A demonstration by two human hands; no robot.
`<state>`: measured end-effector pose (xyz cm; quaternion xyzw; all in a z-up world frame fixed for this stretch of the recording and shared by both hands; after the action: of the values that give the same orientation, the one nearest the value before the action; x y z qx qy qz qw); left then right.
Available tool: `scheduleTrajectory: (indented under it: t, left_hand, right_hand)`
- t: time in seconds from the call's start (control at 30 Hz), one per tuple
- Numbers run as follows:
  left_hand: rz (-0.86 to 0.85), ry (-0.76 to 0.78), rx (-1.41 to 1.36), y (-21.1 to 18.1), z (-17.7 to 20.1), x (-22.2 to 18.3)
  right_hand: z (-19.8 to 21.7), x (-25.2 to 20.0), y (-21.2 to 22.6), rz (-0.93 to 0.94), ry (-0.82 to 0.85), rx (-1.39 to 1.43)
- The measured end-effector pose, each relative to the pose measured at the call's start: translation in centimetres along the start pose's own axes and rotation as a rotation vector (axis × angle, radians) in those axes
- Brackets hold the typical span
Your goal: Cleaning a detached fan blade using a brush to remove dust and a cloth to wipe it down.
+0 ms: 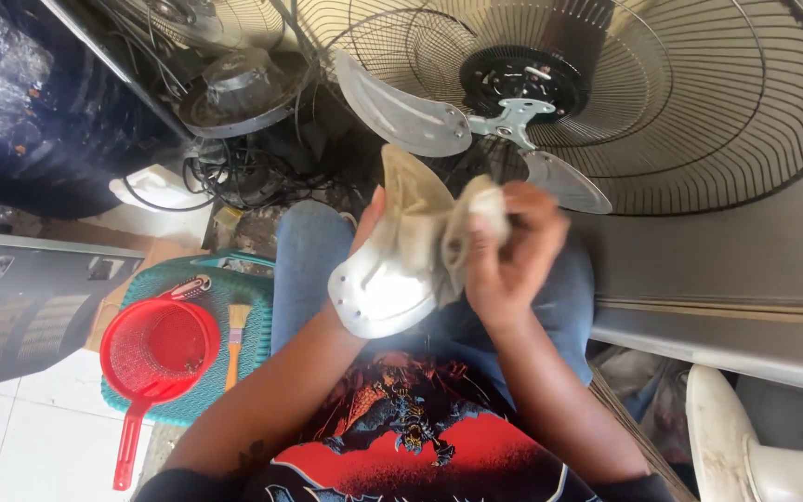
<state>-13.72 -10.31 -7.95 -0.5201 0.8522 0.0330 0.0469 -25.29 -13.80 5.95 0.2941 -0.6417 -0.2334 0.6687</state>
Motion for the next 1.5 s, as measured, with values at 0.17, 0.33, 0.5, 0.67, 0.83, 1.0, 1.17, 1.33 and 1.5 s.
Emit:
scheduleTrajectory:
  t: [0.17,0.33,0.5,0.67,0.83,1.0,1.17,1.33,1.5]
  left_hand:
    - [0.020,-0.028,-0.038,-0.8,0.7,-0.8]
    - [0.067,-0.044,-0.066,-0.3,0.7,-0.7]
    - [-0.221,-0.183,0.169,0.8,-5.5,0.3]
    - [-0.288,-0.343,0.172,-0.9,-2.2,-0.4]
    - [-0.336,-0.461,0.259,-0.9,-4.5,-2.5]
    - [-0.254,-0.316,0.194,0.4,-4.6,-3.0]
    - [-0.210,-0.259,-0.020,-0.1,-2.1,-2.6]
    - [-0.402,0.093,0.198,2.8,-6.5,-1.2]
    - [-0.327,0.112,0.138,1.3,-5.6,-0.6]
  right_hand:
    - [-2.5,-3.8,1.5,0.101,0.411,-0.354]
    - [-1.5,-9.2,-0.6,0.168,0.381,-0.432]
    - [0.8,-4.9,-6.0,0.016,0.142,-0.451]
    - [-2.0,-8.7,-3.9,-0.022,0.240,-0.328]
    - [-3.8,-6.9,-4.7,-0.178,0.443,-0.214]
    - [-5.4,-2.8,-2.3,-0.035,0.381,-0.236]
    - [-5.2,-9.6,-5.1,0.132,0.575,-0.252]
    - [-2.3,-1.7,-3.1,-0.044,0.253,-0.280]
    - [-1.7,-11.7,-6.2,0.046,0.558,-0.285]
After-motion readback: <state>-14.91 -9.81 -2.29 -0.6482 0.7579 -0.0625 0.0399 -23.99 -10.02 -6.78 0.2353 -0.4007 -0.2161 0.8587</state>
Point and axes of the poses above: each hand's wrist, its own x-axis towards the middle knuckle, its own z-axis out of the back of the hand, y = z × x, the point moved 6 cm from there along x, towards the middle knuckle, and after that the axes turned 2 degrees about -z, right-handed, at the moved point
